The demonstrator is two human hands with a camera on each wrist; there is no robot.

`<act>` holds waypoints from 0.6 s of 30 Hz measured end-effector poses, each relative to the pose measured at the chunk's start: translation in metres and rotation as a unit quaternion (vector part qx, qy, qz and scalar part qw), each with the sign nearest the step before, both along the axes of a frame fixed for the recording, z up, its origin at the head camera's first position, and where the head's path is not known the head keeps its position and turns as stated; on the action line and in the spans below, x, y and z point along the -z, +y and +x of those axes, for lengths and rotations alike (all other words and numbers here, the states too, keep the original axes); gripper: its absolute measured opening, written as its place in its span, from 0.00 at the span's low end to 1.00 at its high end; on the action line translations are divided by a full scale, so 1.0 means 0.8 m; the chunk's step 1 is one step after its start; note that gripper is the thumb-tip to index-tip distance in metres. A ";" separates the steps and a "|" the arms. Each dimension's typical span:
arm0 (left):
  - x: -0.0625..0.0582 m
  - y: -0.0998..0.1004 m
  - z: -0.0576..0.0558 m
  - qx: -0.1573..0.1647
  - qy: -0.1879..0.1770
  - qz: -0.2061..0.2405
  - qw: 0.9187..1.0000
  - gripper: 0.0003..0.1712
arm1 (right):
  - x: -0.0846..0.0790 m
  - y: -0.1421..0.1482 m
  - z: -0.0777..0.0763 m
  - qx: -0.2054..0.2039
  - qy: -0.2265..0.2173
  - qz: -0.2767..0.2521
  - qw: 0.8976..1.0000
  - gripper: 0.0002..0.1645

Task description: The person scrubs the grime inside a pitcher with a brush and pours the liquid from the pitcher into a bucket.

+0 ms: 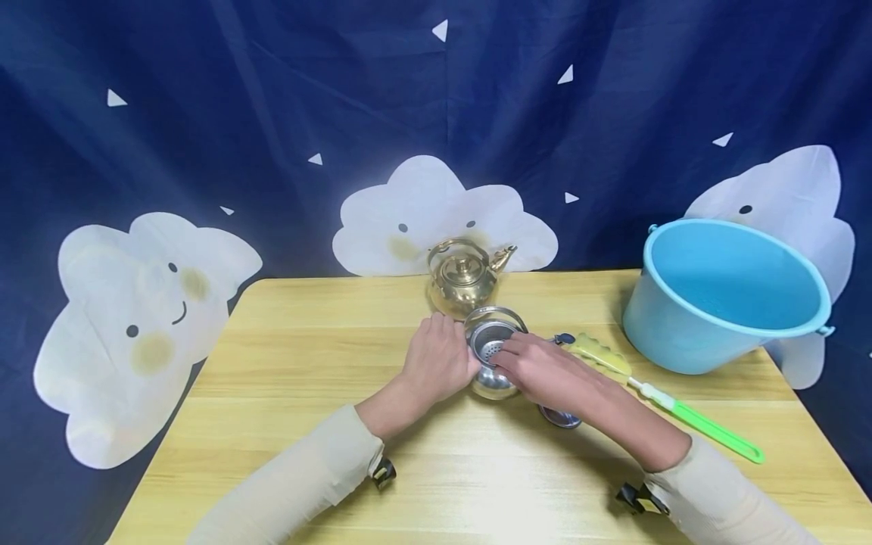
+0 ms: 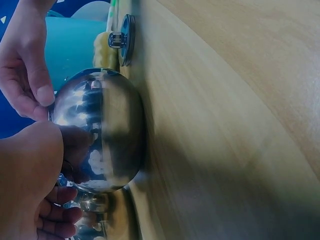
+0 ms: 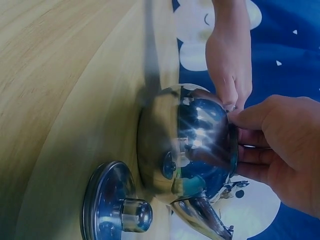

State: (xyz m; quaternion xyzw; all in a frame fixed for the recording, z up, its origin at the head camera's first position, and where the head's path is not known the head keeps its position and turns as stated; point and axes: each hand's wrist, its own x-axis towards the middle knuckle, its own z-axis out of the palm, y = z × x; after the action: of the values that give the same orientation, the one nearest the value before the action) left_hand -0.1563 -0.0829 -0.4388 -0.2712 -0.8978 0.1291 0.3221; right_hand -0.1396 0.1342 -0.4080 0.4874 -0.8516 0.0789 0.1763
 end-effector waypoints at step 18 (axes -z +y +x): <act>-0.002 0.000 0.002 -0.009 -0.012 -0.009 1.000 0.16 | -0.001 0.000 0.001 0.010 0.034 -0.007 0.999 0.07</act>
State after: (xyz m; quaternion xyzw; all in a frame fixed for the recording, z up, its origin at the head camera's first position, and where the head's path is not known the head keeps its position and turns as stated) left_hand -0.1549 -0.0826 -0.4375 -0.2673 -0.9029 0.1367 0.3076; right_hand -0.1385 0.1342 -0.4076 0.4796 -0.8496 0.0661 0.2093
